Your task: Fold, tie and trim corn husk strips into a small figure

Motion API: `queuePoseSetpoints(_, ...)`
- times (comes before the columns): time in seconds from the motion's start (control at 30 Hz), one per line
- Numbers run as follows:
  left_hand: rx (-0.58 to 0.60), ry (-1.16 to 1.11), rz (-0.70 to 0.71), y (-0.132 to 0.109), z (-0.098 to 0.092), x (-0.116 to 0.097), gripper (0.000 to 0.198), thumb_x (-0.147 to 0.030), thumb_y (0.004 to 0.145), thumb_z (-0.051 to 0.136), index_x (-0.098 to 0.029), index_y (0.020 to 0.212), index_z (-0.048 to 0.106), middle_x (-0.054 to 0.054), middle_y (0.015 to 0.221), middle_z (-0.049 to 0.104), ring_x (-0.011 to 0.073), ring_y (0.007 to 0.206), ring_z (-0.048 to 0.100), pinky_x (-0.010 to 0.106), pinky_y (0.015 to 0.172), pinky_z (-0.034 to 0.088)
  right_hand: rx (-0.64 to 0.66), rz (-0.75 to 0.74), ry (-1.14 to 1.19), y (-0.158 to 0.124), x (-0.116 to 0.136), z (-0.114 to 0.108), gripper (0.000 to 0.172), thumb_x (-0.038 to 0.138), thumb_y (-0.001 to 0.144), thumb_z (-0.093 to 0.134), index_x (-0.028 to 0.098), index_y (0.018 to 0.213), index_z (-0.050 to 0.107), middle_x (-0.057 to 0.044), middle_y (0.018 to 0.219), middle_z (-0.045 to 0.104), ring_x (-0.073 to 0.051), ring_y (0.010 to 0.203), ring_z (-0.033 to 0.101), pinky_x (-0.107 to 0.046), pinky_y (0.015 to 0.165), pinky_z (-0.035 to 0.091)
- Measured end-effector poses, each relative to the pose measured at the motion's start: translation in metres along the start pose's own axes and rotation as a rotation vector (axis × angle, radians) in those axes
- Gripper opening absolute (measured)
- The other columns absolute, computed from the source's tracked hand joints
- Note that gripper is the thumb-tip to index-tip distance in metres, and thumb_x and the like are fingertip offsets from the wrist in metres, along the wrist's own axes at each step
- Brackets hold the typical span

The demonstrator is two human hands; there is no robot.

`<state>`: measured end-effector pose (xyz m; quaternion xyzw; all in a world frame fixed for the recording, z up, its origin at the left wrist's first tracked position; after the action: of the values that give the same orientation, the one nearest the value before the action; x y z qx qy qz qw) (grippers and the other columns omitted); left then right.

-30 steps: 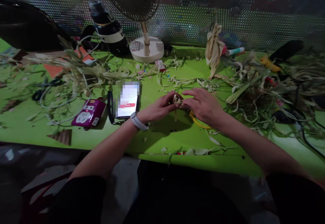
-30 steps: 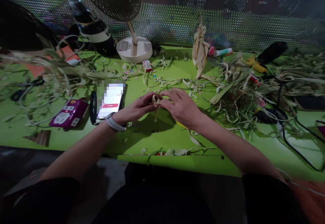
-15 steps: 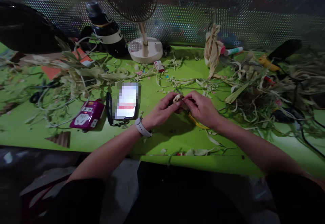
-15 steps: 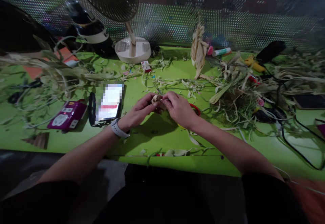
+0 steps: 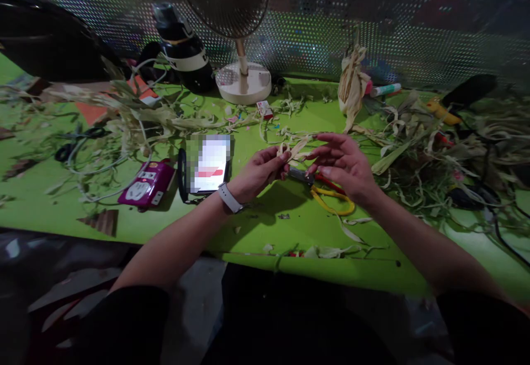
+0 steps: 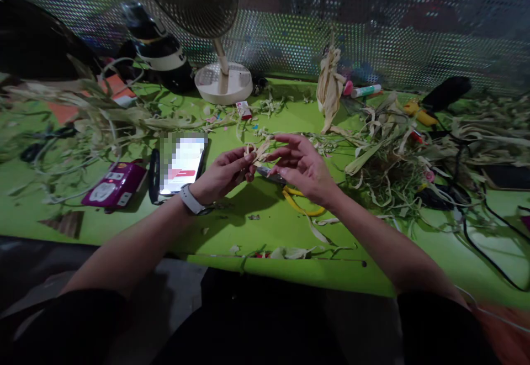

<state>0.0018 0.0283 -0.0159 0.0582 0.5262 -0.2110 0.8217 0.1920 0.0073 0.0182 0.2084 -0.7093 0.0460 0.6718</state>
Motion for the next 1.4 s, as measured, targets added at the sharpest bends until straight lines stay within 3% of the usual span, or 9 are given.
queuePoseSetpoints(0.23,0.075,0.098,0.005,-0.003,0.006,0.005,0.029,-0.037,0.076,0.074,-0.015,0.088,0.061,-0.004,0.066,0.058,0.0041,0.056,0.052,0.017,0.054,0.043,-0.018,-0.129,-0.194,0.003,-0.006,0.008,0.015,0.035,0.083,0.068,0.026,0.093,0.074,-0.003,0.092,0.071,-0.014,0.07,0.065,-0.033,0.067,0.059)
queuePoseSetpoints(0.37,0.136,0.211,0.06,-0.005,0.009,0.006,0.034,-0.044,0.079,0.07,-0.014,0.09,0.06,-0.003,0.067,0.058,0.0052,0.058,0.053,0.019,0.056,0.044,-0.133,-0.226,-0.325,0.002,-0.003,0.008,0.012,0.037,0.08,0.071,0.028,0.085,0.077,-0.004,0.09,0.069,-0.018,0.086,0.065,-0.036,0.075,0.057)
queuePoseSetpoints(0.57,0.127,0.328,0.174,-0.007,0.013,0.008,0.038,-0.049,0.081,0.066,-0.015,0.094,0.055,-0.002,0.069,0.056,0.0073,0.059,0.053,0.021,0.057,0.045,-0.158,-0.022,-0.098,0.0,-0.009,0.012,0.026,0.04,0.078,0.073,0.027,0.099,0.07,0.001,0.078,0.066,-0.011,0.057,0.059,-0.026,0.051,0.053)
queuePoseSetpoints(0.67,0.09,0.397,0.215,-0.008,0.013,0.009,0.034,-0.045,0.084,0.063,-0.015,0.097,0.054,-0.001,0.071,0.057,0.0085,0.061,0.054,0.023,0.059,0.046,-0.199,0.077,-0.023,0.003,-0.012,0.011,0.031,0.043,0.069,0.08,0.023,0.086,0.066,0.002,0.07,0.065,-0.011,0.057,0.059,-0.025,0.052,0.053)
queuePoseSetpoints(0.77,0.062,0.504,0.269,-0.01,0.013,0.008,0.029,-0.041,0.087,0.059,-0.015,0.099,0.054,0.0,0.072,0.057,0.0095,0.062,0.054,0.024,0.061,0.046,-0.145,0.108,-0.057,0.006,-0.014,0.01,0.028,0.045,0.069,0.079,0.02,0.076,0.068,0.001,0.068,0.067,-0.011,0.056,0.057,-0.027,0.053,0.052)
queuePoseSetpoints(1.03,-0.028,0.756,0.362,-0.014,0.013,0.011,0.024,-0.032,0.09,0.052,-0.016,0.108,0.054,0.003,0.079,0.062,0.0114,0.064,0.056,0.025,0.063,0.047,-0.107,0.134,-0.151,0.005,-0.012,0.01,0.023,0.035,0.073,0.074,0.018,0.086,0.066,-0.001,0.074,0.068,-0.013,0.065,0.061,-0.029,0.062,0.052)
queuePoseSetpoints(1.13,-0.018,0.857,0.41,-0.014,0.013,0.014,0.025,-0.026,0.09,0.049,-0.016,0.112,0.054,0.004,0.084,0.066,0.0124,0.068,0.059,0.026,0.067,0.047,-0.09,0.179,-0.113,0.007,-0.011,0.008,0.03,0.031,0.068,0.077,0.019,0.088,0.057,0.002,0.07,0.064,-0.012,0.064,0.061,-0.026,0.06,0.051)
queuePoseSetpoints(1.3,0.085,1.037,0.453,-0.013,0.012,0.013,0.025,-0.023,0.09,0.048,-0.016,0.112,0.057,0.009,0.093,0.069,0.0156,0.077,0.061,0.028,0.072,0.046,0.055,0.271,-0.1,0.01,-0.011,0.004,0.033,0.026,0.068,0.075,0.019,0.09,0.052,0.005,0.066,0.059,-0.01,0.06,0.058,-0.024,0.057,0.048)
queuePoseSetpoints(1.4,0.105,1.076,0.438,-0.013,0.013,0.01,0.023,-0.025,0.089,0.051,-0.016,0.108,0.058,0.009,0.094,0.069,0.015,0.075,0.06,0.027,0.07,0.044,0.019,0.293,-0.062,0.009,-0.008,0.003,0.038,0.027,0.068,0.076,0.02,0.095,0.051,0.005,0.066,0.06,-0.011,0.06,0.059,-0.025,0.058,0.049)
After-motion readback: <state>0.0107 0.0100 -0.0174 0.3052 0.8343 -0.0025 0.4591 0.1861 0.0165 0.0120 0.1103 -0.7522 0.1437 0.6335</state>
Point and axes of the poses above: each hand's wrist, its own y-axis towards the middle knuckle, its own z-axis out of the palm, x = y × z, the point moved 2 cm from there along y, towards the middle knuckle
